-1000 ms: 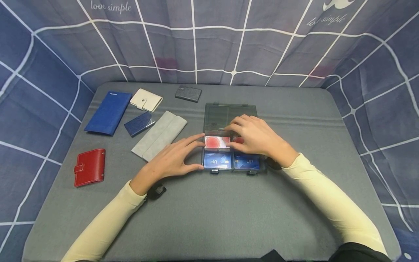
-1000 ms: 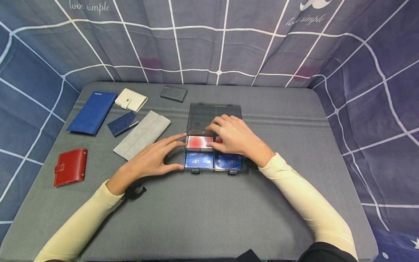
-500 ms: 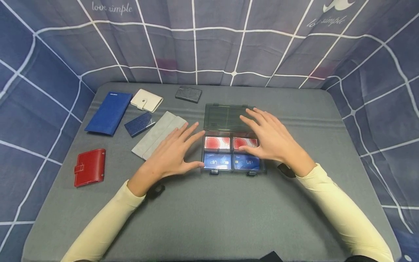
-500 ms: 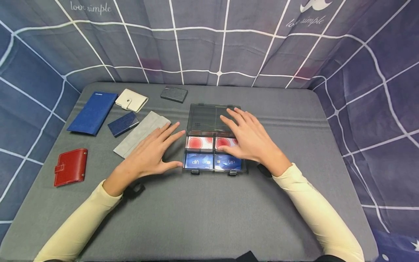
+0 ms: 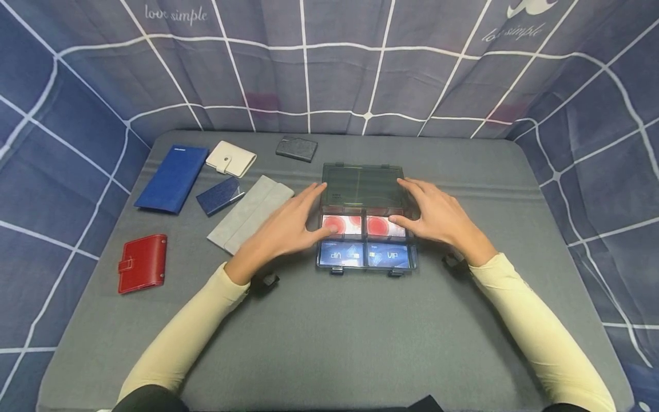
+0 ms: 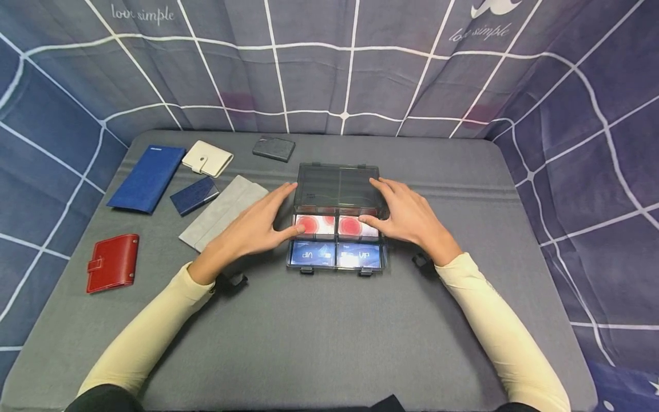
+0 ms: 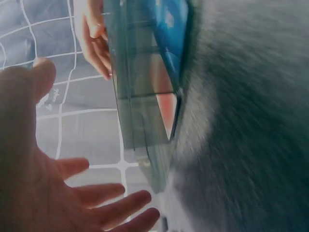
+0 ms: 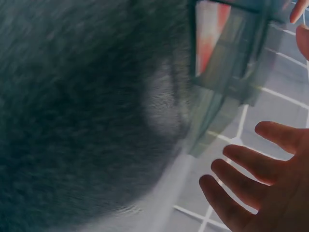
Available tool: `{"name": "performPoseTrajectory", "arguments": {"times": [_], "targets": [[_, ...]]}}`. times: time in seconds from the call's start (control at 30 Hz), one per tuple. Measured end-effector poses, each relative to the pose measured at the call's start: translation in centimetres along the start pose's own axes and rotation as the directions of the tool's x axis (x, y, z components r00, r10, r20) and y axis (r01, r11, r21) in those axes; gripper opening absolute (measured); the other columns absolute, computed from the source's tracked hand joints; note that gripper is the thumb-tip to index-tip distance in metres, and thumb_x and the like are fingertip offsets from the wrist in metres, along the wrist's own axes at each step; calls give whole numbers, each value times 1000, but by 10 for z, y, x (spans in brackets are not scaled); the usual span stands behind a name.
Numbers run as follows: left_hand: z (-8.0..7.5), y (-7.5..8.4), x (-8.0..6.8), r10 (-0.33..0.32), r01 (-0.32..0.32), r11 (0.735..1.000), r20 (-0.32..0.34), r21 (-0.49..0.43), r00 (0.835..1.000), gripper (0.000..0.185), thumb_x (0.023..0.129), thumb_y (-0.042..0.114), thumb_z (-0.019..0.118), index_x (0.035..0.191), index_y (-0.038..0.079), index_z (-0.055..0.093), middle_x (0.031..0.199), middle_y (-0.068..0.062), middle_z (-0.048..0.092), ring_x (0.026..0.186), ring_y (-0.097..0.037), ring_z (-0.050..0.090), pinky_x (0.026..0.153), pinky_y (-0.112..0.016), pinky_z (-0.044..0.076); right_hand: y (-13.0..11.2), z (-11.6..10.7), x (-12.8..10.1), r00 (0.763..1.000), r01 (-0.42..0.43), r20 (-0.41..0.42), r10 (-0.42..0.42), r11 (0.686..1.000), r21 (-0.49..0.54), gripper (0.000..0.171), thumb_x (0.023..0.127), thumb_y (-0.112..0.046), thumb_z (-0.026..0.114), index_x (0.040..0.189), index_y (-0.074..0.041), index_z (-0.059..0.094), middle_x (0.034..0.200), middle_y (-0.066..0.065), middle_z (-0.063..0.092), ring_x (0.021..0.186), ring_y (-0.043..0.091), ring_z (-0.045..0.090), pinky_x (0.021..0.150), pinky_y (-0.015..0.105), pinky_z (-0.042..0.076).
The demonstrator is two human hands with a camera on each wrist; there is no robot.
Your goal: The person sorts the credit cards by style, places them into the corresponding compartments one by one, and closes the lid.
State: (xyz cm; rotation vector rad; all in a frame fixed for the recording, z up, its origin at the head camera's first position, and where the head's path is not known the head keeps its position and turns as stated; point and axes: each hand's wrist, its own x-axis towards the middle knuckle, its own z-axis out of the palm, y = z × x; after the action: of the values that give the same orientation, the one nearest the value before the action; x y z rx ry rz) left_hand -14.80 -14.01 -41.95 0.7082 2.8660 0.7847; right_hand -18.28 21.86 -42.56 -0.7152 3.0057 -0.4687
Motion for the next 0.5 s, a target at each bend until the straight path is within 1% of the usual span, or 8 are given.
{"name": "performPoseTrajectory", "arguments": {"times": [0.13, 0.2, 0.27, 0.33, 0.43, 0.5], "targets": [[4, 2, 16, -56, 58, 992, 26, -111, 998, 103, 98, 68, 64, 173, 11, 21, 174, -16, 32, 160, -33, 33, 127, -52, 30, 7, 4, 4, 998, -50, 53, 47, 997, 57, 93, 96, -70, 67, 167, -17, 40, 165, 17, 47, 151, 42, 45, 112, 70, 42], [5, 3, 23, -92, 97, 984, 44, -150, 995, 103, 99, 68, 62, 173, 11, 19, 175, -17, 31, 160, -33, 33, 128, -52, 30, 8, 5, 6, 996, -62, 64, 57, 995, 81, 93, 96, -71, 66, 168, -17, 39, 166, 17, 47, 151, 43, 45, 113, 70, 41], [7, 3, 29, -114, 121, 977, 48, -178, 992, 102, 100, 67, 61, 173, 10, 17, 174, -18, 31, 160, -34, 33, 128, -52, 29, 8, 5, 8, 996, -71, 70, 63, 991, 110, 93, 97, -70, 65, 168, -17, 38, 166, 18, 47, 151, 44, 45, 114, 70, 39], [9, 4, 34, -135, 141, 971, 44, -195, 990, 102, 101, 66, 61, 173, 9, 17, 174, -18, 31, 159, -36, 34, 128, -53, 29, 9, 5, 10, 995, -84, 73, 75, 987, 134, 94, 96, -70, 66, 168, -17, 38, 166, 18, 46, 151, 45, 45, 115, 70, 38], [12, 4, 41, -158, 158, 962, 17, -223, 987, 99, 102, 64, 60, 172, 7, 19, 172, -21, 35, 156, -39, 39, 125, -55, 33, 10, 6, 12, 993, -105, 78, 93, 980, 169, 94, 96, -69, 67, 168, -17, 38, 166, 20, 46, 150, 46, 45, 117, 69, 37], [13, 3, 43, -171, 166, 952, 3, -257, 985, 97, 103, 63, 59, 171, 6, 20, 168, -24, 41, 150, -41, 47, 122, -56, 38, 11, 7, 12, 992, -115, 79, 101, 973, 200, 92, 97, -66, 69, 168, -17, 38, 164, 21, 48, 149, 45, 47, 117, 67, 37]]}}
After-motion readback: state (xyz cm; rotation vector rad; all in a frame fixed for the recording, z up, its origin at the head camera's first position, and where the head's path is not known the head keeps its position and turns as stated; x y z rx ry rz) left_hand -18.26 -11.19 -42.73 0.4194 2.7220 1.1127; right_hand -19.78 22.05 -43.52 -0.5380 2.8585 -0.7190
